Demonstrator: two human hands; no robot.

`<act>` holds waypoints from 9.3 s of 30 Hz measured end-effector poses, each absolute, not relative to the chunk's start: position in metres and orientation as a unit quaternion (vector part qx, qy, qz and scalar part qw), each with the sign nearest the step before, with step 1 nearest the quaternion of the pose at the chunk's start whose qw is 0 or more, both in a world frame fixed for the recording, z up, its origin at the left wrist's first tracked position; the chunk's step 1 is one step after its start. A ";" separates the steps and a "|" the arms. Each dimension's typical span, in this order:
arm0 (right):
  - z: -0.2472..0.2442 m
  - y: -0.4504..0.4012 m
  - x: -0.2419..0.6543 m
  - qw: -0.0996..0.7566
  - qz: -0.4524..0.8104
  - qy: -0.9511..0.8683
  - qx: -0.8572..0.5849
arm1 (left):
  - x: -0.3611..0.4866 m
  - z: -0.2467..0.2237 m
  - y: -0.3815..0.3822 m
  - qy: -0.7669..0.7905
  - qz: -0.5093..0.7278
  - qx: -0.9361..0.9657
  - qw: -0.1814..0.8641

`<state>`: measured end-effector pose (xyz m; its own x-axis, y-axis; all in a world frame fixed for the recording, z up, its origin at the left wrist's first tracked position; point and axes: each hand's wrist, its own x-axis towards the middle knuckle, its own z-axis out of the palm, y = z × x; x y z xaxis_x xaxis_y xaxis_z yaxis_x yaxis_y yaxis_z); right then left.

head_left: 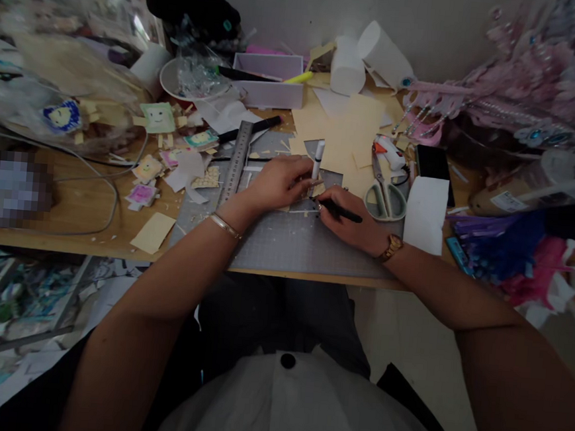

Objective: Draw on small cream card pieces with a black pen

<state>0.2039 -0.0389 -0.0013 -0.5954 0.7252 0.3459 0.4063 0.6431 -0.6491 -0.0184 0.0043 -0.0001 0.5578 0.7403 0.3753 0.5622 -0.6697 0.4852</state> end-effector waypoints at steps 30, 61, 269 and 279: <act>-0.008 -0.029 0.207 0.334 0.304 -0.794 -0.406 | -0.020 0.001 0.005 0.363 0.286 0.873 0.155; -0.008 -0.028 0.206 0.359 0.345 -0.750 -0.436 | -0.021 0.001 0.005 0.360 0.287 0.872 0.164; -0.007 -0.034 0.204 0.387 0.166 -0.814 -0.400 | -0.010 -0.012 0.000 0.343 0.339 0.839 0.251; -0.010 -0.035 0.204 0.361 0.167 -0.829 -0.392 | -0.010 -0.011 0.000 0.339 0.334 0.845 0.243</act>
